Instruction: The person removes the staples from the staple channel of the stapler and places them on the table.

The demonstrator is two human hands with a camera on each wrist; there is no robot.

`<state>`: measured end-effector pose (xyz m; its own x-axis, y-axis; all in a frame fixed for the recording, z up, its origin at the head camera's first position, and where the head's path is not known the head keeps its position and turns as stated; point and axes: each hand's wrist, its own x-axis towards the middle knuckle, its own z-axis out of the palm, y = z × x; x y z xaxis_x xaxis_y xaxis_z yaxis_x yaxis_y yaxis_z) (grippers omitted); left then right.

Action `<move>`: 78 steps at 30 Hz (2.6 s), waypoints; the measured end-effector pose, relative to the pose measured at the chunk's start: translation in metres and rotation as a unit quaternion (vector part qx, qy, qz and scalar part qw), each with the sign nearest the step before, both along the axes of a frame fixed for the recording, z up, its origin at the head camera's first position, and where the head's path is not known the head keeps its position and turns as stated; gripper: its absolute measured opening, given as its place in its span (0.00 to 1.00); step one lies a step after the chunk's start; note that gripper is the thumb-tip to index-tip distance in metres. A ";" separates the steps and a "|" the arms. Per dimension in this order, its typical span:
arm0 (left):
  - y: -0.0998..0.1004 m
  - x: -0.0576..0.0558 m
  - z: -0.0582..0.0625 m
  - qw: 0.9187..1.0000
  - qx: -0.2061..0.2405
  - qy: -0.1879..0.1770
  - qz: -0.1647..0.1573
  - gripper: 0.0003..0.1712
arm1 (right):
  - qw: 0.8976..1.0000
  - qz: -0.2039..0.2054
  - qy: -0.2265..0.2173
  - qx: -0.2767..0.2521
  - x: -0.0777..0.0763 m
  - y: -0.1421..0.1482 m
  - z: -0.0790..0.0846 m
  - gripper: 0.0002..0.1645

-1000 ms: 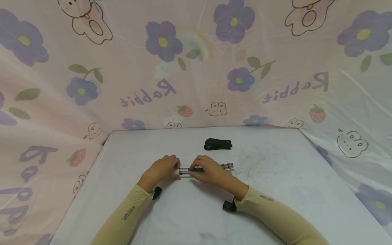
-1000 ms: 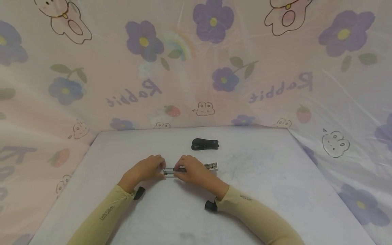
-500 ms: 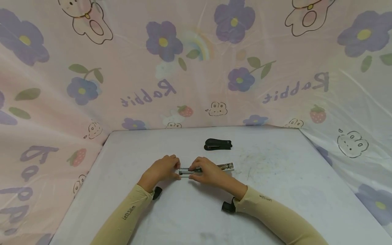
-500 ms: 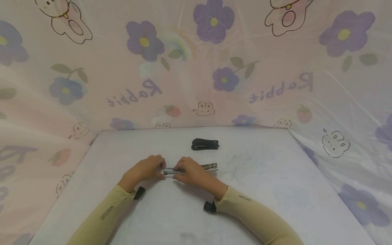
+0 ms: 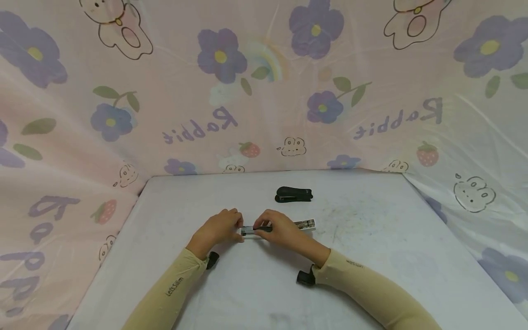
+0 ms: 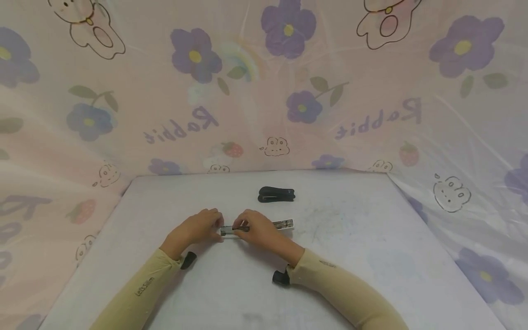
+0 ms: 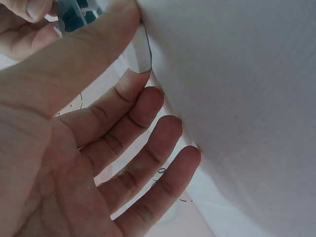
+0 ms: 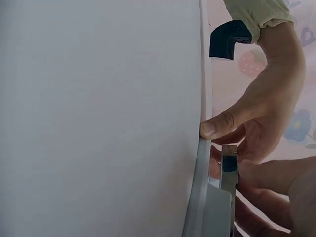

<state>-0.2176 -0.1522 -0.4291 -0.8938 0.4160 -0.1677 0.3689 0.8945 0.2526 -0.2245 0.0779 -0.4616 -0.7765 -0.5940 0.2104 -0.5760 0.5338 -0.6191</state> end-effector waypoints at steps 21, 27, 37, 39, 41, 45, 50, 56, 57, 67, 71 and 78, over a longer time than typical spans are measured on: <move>0.003 -0.003 0.000 1.000 0.010 -0.011 -0.018 0.21 | 0.995 -0.018 0.079 0.063 -0.002 -0.001 0.011 0.06; 0.001 -0.005 -0.001 1.000 0.004 -0.015 -0.015 0.20 | 0.995 -0.022 0.072 0.058 0.005 0.010 0.019 0.06; -0.007 -0.010 -0.008 1.000 0.006 -0.011 -0.024 0.20 | 0.997 -0.005 0.049 0.060 0.025 0.024 0.015 0.06; -0.008 -0.010 -0.007 1.000 0.006 -0.012 -0.023 0.20 | 0.997 0.005 0.043 0.057 0.029 0.027 0.013 0.06; -0.008 -0.010 -0.007 1.000 0.003 -0.013 -0.021 0.20 | 0.998 0.015 0.034 0.057 0.032 0.028 0.011 0.06; -0.007 -0.009 -0.006 1.000 0.001 -0.020 -0.016 0.21 | 0.997 0.031 0.017 0.071 0.035 0.031 0.008 0.06; -0.010 -0.008 -0.002 0.998 0.041 -0.050 -0.004 0.24 | 0.994 0.031 0.022 0.100 0.037 0.032 0.005 0.06; -0.015 -0.012 0.012 0.988 0.134 -0.077 0.004 0.30 | 0.990 0.034 0.037 0.132 0.040 0.034 0.004 0.07; -0.014 -0.014 0.015 0.988 0.137 -0.066 0.000 0.30 | 0.989 0.036 0.041 0.135 0.040 0.034 0.004 0.07; 0.022 -0.053 0.031 0.996 0.072 0.020 -0.047 0.27 | 0.995 -0.019 0.038 0.090 0.025 0.054 0.050 0.06; 0.040 -0.080 0.028 0.997 0.055 0.000 -0.059 0.31 | 0.995 -0.038 0.064 0.064 -0.006 0.075 0.067 0.05; 0.069 -0.113 0.016 0.997 0.034 -0.034 -0.053 0.34 | 0.996 -0.018 0.071 0.042 -0.076 0.104 0.053 0.15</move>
